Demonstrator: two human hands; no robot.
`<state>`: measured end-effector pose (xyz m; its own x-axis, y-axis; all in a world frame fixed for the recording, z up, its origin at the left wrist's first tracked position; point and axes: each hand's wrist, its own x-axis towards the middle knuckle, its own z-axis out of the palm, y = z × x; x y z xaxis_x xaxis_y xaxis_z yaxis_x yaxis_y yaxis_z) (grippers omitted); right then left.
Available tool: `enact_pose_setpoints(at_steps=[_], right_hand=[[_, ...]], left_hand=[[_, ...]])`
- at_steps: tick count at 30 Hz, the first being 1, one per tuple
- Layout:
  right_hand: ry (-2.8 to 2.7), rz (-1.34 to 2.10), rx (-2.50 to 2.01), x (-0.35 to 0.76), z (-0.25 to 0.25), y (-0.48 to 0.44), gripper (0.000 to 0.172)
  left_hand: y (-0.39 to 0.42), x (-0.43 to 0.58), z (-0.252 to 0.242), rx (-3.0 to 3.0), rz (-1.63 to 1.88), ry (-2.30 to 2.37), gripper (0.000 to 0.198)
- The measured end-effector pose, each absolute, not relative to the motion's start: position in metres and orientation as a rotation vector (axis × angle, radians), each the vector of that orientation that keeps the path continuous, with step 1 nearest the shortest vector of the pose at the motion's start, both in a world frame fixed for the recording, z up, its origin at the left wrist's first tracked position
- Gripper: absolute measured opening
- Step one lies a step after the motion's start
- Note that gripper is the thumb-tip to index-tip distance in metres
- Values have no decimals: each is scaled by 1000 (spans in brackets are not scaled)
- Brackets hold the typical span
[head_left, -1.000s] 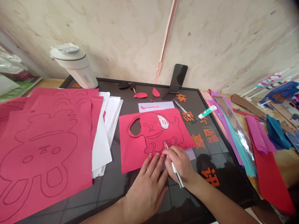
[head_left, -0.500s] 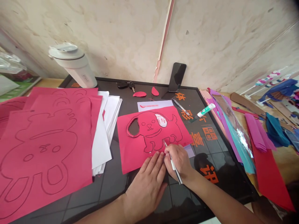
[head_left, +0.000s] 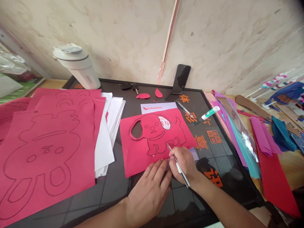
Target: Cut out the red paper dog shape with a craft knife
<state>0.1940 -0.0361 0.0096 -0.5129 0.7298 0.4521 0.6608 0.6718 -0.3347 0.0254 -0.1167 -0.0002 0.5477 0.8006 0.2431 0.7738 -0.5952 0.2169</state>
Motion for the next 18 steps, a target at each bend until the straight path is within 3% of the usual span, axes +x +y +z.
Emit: enact_pose_setpoints(at_steps=[7, 13, 18], right_hand=[[-2332, 143, -1056, 195, 10, -34, 14], [-2278, 249, -1065, 197, 15, -30, 13], [-2312, 226, -1028, 198, 16, -29, 15]], left_hand=[[-117, 25, -1, 2703, 526, 1502, 54], [-114, 25, 1, 2696, 373, 1383, 53], [-116, 22, 9, 2704, 470, 1373, 46]])
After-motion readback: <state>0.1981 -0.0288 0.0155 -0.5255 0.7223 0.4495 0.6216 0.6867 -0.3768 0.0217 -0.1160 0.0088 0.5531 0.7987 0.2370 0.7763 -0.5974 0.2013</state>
